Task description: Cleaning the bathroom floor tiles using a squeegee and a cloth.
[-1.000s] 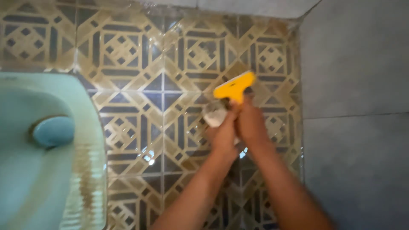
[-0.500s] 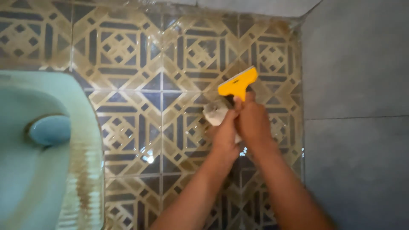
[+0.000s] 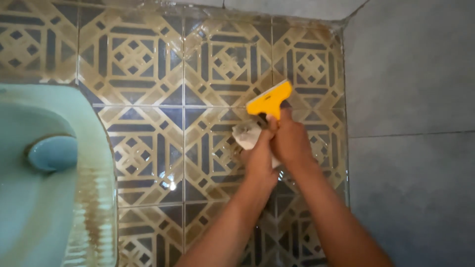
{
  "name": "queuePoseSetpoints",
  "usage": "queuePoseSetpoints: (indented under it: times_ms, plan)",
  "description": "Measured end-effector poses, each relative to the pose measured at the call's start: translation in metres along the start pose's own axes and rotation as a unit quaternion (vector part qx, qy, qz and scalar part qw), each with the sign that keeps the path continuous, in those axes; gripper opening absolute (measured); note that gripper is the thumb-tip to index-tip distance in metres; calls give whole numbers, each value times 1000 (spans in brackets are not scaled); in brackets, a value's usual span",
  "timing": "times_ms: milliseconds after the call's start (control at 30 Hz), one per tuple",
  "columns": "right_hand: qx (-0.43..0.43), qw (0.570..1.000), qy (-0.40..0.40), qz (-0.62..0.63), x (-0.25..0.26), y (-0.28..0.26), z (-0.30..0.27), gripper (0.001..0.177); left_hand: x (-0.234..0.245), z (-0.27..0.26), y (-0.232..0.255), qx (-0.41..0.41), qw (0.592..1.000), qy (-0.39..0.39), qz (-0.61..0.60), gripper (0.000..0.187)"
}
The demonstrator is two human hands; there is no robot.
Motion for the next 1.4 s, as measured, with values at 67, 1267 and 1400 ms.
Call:
queuePoseSetpoints:
  times_ms: [67, 1267, 1400]
  plan:
    - [7, 1000, -1, 12, -4, -2, -4, 33, 5, 1, 0, -5, 1000, 9, 1, 60]
    - [50, 985, 160, 48, 53, 56, -23, 32, 43, -31, -1, -94, 993, 10, 76, 36]
    - [10, 994, 99, -46, 67, 53, -14, 44, 55, -32, 1, -89, 991, 15, 98, 34]
Point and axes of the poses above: each hand's wrist, its own z-axis towards the middle knuckle, its own x-axis out of the back of the hand, y = z × x, the point moved 4 cm from there along z, towards the middle knuckle, and after that the axes turned 8 degrees about x, right-handed, at the moved point
